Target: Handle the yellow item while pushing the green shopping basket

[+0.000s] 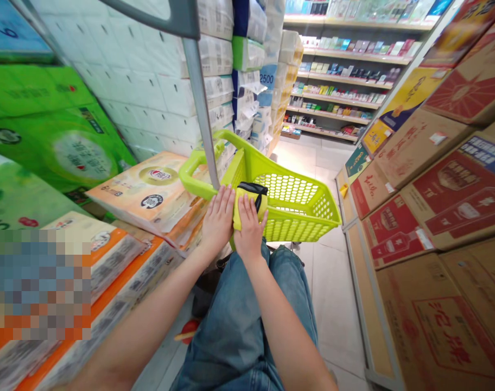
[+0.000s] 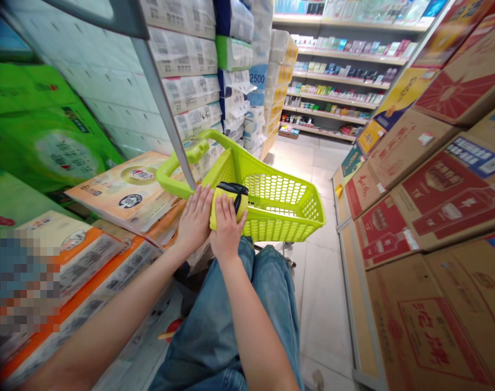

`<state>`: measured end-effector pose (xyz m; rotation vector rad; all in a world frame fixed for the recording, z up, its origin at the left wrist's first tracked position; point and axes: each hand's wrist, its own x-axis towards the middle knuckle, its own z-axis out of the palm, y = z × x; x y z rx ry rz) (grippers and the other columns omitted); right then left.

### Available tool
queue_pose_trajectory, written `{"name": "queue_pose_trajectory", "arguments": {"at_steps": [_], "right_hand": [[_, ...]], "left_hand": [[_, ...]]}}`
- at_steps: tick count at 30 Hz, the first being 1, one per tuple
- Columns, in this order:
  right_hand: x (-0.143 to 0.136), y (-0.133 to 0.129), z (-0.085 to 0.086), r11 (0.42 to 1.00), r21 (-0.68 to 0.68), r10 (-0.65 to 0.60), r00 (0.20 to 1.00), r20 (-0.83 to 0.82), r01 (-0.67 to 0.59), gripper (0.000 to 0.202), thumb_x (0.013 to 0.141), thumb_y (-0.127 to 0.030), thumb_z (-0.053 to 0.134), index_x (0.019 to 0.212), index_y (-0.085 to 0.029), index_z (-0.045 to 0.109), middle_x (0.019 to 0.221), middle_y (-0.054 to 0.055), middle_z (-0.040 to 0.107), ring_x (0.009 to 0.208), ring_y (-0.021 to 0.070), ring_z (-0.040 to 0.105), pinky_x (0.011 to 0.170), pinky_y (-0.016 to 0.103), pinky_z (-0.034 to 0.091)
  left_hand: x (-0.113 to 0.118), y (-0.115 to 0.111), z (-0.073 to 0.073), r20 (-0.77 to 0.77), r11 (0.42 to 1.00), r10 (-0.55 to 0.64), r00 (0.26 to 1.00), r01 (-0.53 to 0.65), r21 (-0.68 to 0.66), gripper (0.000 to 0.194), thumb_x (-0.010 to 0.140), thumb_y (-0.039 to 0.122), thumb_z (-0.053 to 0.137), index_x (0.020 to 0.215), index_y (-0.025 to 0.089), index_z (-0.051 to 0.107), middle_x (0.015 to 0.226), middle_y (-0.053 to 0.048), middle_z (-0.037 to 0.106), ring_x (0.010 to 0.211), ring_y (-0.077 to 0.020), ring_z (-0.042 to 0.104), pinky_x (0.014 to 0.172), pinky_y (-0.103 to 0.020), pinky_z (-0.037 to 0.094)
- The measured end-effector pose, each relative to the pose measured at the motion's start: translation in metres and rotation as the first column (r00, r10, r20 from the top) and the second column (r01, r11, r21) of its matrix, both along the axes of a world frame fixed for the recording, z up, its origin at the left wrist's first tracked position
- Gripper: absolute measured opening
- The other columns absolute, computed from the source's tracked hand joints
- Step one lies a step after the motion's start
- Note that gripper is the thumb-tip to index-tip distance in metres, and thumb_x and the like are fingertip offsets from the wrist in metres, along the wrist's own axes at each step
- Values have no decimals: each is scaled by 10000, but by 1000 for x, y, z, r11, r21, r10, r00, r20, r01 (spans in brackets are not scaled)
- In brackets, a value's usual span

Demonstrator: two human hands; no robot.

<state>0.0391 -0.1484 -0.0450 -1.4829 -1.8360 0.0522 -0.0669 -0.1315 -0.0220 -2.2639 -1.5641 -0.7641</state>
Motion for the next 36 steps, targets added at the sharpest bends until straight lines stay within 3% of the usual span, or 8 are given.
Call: {"name": "queue_pose_trajectory", "arguments": {"at_steps": [6,10,12,16,21,24,31,36], "right_hand": [[57,-5,-30,990,-1,-136,978,155,138,908,695,-12,362,1566,-244,250,1605,33,341,1504,161,243,1231,518,-50],[103,-9,-53,962,-12,-267,953,140,271,900,696,-22,364,1562,-246,264,1601,39,349,1496,182,264,1230,549,-15],[113,-11,-57,945,-23,-323,942,95,327,906,692,-31,371,1565,-248,255,1601,46,349,1496,199,263,1225,574,-1],[84,-9,-39,950,-92,-299,954,-5,297,918,687,-40,389,1571,-231,233,1609,61,328,1510,220,229,1215,603,-4],[13,-6,9,997,-81,-9,999,31,11,873,718,-35,391,1557,-248,277,1604,27,342,1510,184,232,1226,530,-76],[8,-6,15,997,-59,55,996,67,-51,849,736,-33,384,1550,-252,289,1604,14,340,1506,159,241,1217,502,-131],[90,-13,-29,987,-56,-141,982,127,149,912,683,-1,373,1553,-260,278,1603,20,344,1492,156,276,1218,516,-121],[132,-15,-39,987,-51,-141,965,222,156,913,682,-4,375,1552,-261,281,1593,31,368,1480,173,305,1218,548,-100]], "left_hand": [[-1,-2,2,-4,999,-35,999,35,-3,830,775,63,447,1563,98,189,1635,-121,242,1540,-220,73,1241,-453,195],[-2,-2,2,-31,1000,-28,999,27,-5,836,760,64,459,1555,75,202,1639,-122,228,1542,-226,65,1249,-441,174],[-1,-2,2,-36,1000,-26,999,26,-2,845,754,64,462,1556,73,196,1642,-120,219,1542,-227,63,1251,-437,167],[0,-3,3,-25,1000,-20,999,20,-1,835,766,63,450,1559,83,191,1640,-121,225,1541,-222,69,1249,-440,176],[-1,-2,2,-2,1000,-17,1000,17,-5,694,880,103,374,1555,97,214,1624,-133,268,1538,-214,93,1235,-455,220],[-4,-2,2,-16,1000,-16,1000,16,-7,668,892,104,357,1550,94,236,1620,-129,280,1537,-215,99,1236,-449,217],[0,-3,3,-35,1000,-19,999,19,-1,817,782,63,440,1560,82,190,1639,-120,230,1541,-223,65,1246,-442,190],[2,-1,0,-19,1000,-13,1000,14,19,810,793,70,443,1561,85,186,1635,-125,241,1541,-231,68,1244,-449,191]]}}
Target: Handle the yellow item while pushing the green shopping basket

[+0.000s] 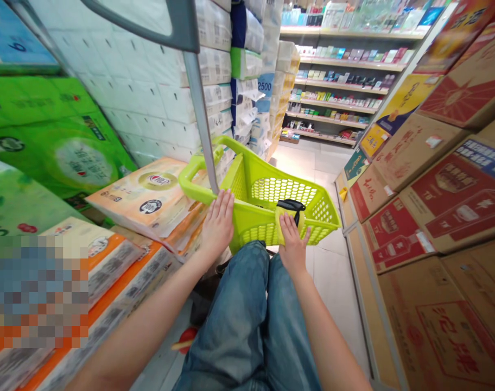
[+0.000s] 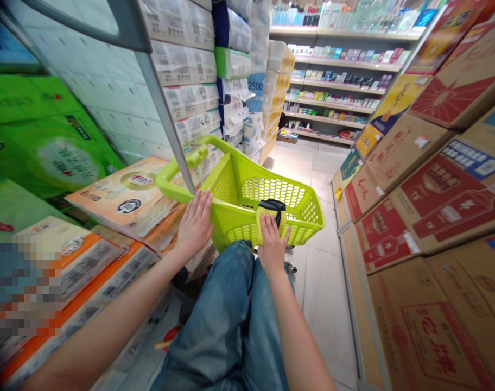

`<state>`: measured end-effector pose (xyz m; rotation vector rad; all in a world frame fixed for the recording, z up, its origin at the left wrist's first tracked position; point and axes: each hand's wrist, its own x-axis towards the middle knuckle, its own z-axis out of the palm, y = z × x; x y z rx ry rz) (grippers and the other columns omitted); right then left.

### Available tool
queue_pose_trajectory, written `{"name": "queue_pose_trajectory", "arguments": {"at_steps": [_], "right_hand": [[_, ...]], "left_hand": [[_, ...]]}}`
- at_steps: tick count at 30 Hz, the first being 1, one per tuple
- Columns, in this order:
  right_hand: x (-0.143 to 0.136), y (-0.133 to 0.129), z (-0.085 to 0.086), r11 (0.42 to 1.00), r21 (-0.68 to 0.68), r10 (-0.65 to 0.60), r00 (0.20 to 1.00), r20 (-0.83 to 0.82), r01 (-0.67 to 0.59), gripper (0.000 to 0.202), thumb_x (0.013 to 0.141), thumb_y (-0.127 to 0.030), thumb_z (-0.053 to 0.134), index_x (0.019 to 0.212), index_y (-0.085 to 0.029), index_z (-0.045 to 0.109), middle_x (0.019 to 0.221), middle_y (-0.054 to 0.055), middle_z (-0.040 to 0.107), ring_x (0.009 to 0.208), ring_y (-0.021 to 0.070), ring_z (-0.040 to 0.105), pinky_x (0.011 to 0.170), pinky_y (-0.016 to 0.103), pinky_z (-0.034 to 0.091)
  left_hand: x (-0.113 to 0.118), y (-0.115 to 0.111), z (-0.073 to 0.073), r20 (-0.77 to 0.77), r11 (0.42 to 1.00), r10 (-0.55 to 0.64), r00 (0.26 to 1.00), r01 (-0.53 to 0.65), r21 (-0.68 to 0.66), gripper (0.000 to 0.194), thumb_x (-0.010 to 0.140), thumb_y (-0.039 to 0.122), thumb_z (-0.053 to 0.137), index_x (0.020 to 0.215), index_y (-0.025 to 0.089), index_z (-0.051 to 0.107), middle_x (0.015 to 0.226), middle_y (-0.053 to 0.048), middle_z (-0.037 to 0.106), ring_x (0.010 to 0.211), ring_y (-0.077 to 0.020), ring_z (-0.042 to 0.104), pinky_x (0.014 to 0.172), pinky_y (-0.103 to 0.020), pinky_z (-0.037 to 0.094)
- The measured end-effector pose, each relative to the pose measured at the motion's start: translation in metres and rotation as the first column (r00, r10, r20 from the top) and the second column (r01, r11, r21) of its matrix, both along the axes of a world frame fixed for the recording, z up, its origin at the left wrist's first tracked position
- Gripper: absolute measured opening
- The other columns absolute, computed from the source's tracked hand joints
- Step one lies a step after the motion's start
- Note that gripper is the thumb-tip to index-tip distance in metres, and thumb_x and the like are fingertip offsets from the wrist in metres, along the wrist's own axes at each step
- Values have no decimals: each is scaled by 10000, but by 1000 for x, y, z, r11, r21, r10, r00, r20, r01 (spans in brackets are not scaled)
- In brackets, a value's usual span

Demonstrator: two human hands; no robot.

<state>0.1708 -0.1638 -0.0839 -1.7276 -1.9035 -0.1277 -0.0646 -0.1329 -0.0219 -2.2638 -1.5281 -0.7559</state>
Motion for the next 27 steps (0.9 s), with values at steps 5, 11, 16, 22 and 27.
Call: {"name": "queue_pose_trajectory", "arguments": {"at_steps": [5,11,16,22,27], "right_hand": [[51,-1,-3,998,-16,-53,998,38,54,868,709,-30,386,1537,-282,318,1572,34,406,1459,194,345,1220,586,-30],[148,4,-15,975,-71,-218,967,-131,210,768,737,-74,386,1465,-313,439,1516,51,486,1419,242,405,1175,687,47],[172,17,-5,983,-118,-166,962,-216,143,610,763,-101,386,1300,-307,589,1392,35,602,1329,240,485,1162,692,39],[160,12,-8,995,-46,-100,938,-333,89,571,746,-103,390,1253,-232,618,1323,71,619,1280,236,495,1182,588,160],[146,-8,-22,995,98,0,941,-338,35,623,699,-76,399,1272,-203,610,1272,79,626,1243,224,507,1109,446,347]], "left_hand": [[-2,0,1,-13,1000,-10,1000,10,-2,801,801,73,438,1563,91,194,1634,-120,246,1539,-229,92,1245,-444,188],[-1,1,2,-11,1000,-1,1000,1,5,817,789,77,443,1568,105,197,1631,-118,254,1537,-228,110,1246,-449,182],[25,-9,1,64,996,79,995,-81,31,863,777,93,477,1566,47,131,1650,-171,133,1538,-274,62,1242,-480,177],[98,-31,-22,-78,971,-220,972,211,-113,894,767,86,458,1581,99,87,1663,-88,114,1540,-225,38,1243,-410,205],[143,-28,-35,-145,954,-273,951,249,-165,855,776,75,465,1569,86,146,1660,-128,84,1538,-238,20,1244,-434,199]]}}
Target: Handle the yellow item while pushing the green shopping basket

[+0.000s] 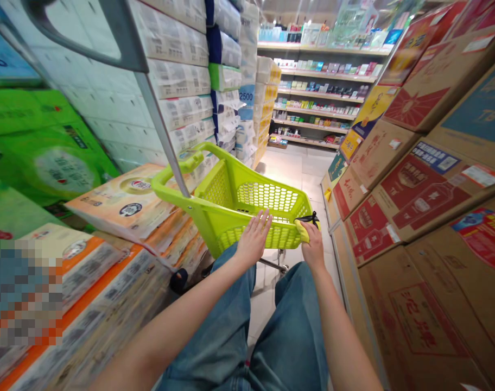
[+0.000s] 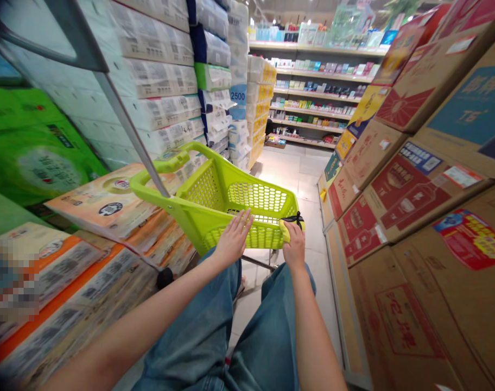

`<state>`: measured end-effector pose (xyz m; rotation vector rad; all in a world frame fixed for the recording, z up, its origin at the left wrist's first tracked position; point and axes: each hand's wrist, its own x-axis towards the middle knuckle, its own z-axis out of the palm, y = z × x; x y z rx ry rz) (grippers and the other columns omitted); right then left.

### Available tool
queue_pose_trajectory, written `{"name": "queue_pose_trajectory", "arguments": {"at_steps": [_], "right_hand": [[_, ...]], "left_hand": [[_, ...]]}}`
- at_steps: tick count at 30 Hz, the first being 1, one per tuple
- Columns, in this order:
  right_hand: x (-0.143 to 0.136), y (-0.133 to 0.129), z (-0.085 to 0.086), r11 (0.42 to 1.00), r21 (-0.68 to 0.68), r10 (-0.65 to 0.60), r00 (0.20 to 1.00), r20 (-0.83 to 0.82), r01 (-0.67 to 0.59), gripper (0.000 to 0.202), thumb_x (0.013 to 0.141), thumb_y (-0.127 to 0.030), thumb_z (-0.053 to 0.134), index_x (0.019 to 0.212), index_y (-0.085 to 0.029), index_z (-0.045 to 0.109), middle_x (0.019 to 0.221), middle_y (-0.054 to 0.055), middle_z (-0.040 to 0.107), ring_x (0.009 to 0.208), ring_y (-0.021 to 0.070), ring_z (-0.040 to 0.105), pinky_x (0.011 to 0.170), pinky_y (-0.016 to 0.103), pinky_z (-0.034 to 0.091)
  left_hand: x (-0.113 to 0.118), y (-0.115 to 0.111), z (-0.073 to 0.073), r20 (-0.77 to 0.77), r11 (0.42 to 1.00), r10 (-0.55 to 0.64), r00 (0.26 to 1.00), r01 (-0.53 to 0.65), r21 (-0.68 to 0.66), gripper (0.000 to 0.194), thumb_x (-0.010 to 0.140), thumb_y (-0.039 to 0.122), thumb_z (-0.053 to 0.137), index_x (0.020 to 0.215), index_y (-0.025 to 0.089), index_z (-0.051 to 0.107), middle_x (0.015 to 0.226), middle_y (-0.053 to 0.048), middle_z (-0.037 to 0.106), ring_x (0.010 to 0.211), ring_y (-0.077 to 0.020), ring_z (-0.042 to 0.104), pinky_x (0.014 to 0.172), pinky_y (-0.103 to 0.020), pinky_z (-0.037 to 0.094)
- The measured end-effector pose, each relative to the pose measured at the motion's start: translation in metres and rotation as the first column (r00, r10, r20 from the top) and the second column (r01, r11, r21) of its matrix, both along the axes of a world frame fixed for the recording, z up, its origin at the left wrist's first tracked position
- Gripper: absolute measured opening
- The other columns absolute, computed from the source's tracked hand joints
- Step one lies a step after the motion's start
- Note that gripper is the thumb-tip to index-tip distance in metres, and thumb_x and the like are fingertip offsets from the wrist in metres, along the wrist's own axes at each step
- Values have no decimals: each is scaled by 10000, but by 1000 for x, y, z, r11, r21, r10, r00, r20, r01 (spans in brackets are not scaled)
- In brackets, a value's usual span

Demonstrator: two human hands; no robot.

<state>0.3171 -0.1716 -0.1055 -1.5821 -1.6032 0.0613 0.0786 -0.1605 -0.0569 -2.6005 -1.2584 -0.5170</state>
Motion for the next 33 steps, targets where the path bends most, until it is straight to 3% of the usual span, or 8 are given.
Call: {"name": "queue_pose_trajectory", "arguments": {"at_steps": [5,8,12,15,20,25,29,33], "right_hand": [[-18,-21,-4,999,48,0,1000,-5,0,632,720,-90,401,1317,-191,583,1306,87,606,1270,226,487,1132,458,338],[-16,-32,-4,1000,-14,28,1000,11,-28,680,723,-86,397,1375,-205,549,1397,85,567,1352,222,442,1179,493,283],[-14,-46,-8,960,-163,-229,973,23,230,787,728,-84,363,1490,-274,418,1534,66,453,1455,246,347,1185,657,158],[-30,-49,-8,913,-200,-354,934,41,355,837,733,-92,353,1547,-279,303,1599,60,348,1495,248,279,1177,688,122],[-82,-40,7,926,-190,-296,941,165,325,821,723,-65,378,1524,-244,361,1608,43,330,1515,223,224,1210,635,30],[-125,-33,22,973,-177,-111,974,199,147,833,712,-33,394,1521,-234,370,1613,13,323,1524,171,188,1248,502,-9],[-115,-43,17,981,-172,-49,968,247,94,864,713,-12,370,1538,-265,324,1618,-3,308,1515,150,211,1238,514,-39],[-71,-61,0,959,-178,-174,954,244,221,875,721,-27,368,1550,-297,288,1617,17,311,1503,182,253,1219,585,4]], "left_hand": [[7,2,-11,-37,999,-19,999,18,-39,741,805,70,443,1525,37,266,1603,-183,295,1525,-249,159,1238,-428,218],[1,-1,-15,-38,999,-46,998,46,-14,747,799,61,432,1527,44,268,1594,-167,329,1515,-244,206,1239,-412,221],[-4,-1,-17,-25,998,-66,997,66,-5,796,777,75,446,1543,38,229,1610,-170,289,1521,-253,180,1241,-421,217],[-3,-3,-19,11,998,-68,998,68,-1,831,775,70,439,1564,60,175,1619,-161,267,1524,-248,160,1240,-433,220],[0,-7,-26,51,999,-42,998,41,20,825,800,54,420,1569,46,122,1638,-150,202,1530,-237,120,1246,-415,216],[1,-5,-34,25,998,-9,1000,7,63,729,874,74,382,1562,36,146,1645,-138,178,1533,-225,81,1237,-421,254],[0,-5,-32,0,998,-6,1000,6,69,704,876,46,367,1553,19,176,1646,-139,161,1532,-227,79,1236,-410,257],[1,-7,-29,13,998,-2,1000,1,60,745,840,-1,361,1556,15,154,1644,-138,162,1532,-216,69,1238,-402,251]]}}
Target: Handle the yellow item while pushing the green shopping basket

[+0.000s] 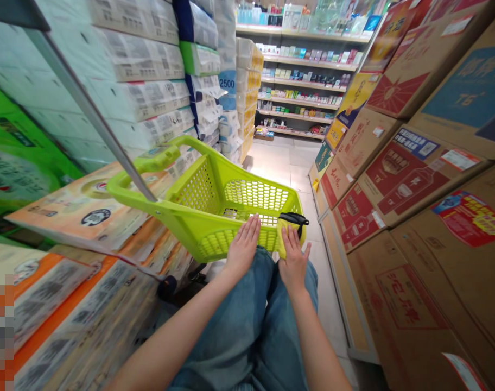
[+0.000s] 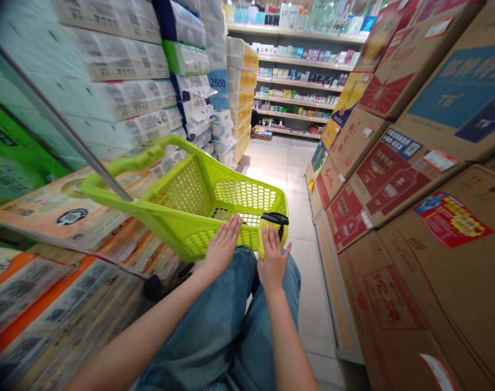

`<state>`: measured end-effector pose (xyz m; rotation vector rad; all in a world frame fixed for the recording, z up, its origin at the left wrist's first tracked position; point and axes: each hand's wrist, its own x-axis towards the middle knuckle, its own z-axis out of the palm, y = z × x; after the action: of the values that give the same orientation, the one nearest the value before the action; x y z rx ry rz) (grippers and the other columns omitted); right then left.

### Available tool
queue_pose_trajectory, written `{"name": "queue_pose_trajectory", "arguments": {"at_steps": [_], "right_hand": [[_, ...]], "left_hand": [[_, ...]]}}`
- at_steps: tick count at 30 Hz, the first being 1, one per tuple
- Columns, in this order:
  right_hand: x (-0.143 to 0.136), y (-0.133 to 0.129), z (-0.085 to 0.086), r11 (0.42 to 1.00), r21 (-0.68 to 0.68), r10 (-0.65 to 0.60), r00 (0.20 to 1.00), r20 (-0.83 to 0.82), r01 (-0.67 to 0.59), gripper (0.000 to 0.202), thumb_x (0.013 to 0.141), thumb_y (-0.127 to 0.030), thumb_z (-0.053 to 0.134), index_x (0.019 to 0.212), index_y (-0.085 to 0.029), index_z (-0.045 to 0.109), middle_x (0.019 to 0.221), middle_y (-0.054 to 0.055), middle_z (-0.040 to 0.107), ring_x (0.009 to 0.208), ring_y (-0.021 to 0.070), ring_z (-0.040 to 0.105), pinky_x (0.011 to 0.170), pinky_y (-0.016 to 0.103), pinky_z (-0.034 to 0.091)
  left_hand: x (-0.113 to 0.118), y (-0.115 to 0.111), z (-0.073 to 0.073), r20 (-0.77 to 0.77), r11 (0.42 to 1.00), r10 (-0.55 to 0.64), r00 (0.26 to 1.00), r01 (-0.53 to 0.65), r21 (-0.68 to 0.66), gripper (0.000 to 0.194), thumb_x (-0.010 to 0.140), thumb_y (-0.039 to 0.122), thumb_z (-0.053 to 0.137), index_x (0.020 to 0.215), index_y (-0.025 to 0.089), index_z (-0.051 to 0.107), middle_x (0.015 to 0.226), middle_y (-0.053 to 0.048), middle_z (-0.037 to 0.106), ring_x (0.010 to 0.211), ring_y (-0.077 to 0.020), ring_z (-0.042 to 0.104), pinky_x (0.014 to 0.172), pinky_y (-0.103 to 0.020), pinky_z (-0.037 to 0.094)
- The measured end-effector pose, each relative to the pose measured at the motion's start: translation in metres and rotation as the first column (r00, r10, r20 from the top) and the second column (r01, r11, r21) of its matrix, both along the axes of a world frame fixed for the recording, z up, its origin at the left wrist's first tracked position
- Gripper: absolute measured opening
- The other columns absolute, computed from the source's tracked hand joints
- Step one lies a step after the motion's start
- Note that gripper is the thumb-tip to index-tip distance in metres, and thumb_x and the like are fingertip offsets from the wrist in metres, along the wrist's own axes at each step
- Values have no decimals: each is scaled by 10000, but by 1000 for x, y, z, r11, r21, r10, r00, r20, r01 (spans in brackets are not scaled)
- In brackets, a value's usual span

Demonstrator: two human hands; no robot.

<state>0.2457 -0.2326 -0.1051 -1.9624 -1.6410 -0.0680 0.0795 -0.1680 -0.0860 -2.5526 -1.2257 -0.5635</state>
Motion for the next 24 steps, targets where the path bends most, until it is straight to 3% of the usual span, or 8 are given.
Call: {"name": "queue_pose_trajectory", "arguments": {"at_steps": [3,5,12,15,19,24], "right_hand": [[28,-6,-10,989,12,-143,985,-94,145,890,723,-53,359,1565,-314,233,1613,25,321,1495,202,280,1206,612,95],[31,-3,-11,985,12,-170,978,-121,173,880,731,-65,355,1570,-297,225,1611,36,325,1498,208,274,1202,608,134],[-32,20,9,998,34,45,999,28,-46,862,716,-33,382,1549,-239,302,1614,32,320,1511,178,231,1244,517,9],[-44,19,13,992,27,125,991,36,-126,879,708,-21,372,1554,-244,286,1625,21,295,1518,161,208,1244,505,-12],[-16,8,5,993,-9,120,991,61,-120,887,718,-22,360,1559,-285,260,1625,12,295,1508,157,240,1233,538,-8],[32,0,-10,998,-21,-69,993,-97,67,884,718,-56,350,1558,-316,254,1631,18,277,1508,187,247,1206,613,90]], "left_hand": [[2,-1,0,25,1000,6,1000,-5,-11,780,823,-14,369,1563,27,128,1642,-138,171,1531,-217,77,1238,-409,250],[3,-1,-1,43,1000,7,999,-6,-15,793,821,-13,375,1568,39,114,1642,-135,173,1532,-219,85,1237,-415,251],[4,-1,-1,41,1000,12,999,-11,-22,715,863,19,366,1552,15,175,1638,-157,188,1533,-227,88,1241,-413,236],[5,-2,-1,36,1000,16,999,-15,-24,697,883,38,362,1553,19,171,1637,-161,193,1532,-231,89,1238,-423,245],[4,-1,0,53,1000,9,999,-7,-27,766,856,14,361,1571,45,90,1642,-147,182,1533,-219,78,1236,-423,249],[5,1,2,51,999,-6,999,9,-50,813,830,6,375,1574,49,48,1642,-159,169,1533,-226,87,1231,-428,247]]}}
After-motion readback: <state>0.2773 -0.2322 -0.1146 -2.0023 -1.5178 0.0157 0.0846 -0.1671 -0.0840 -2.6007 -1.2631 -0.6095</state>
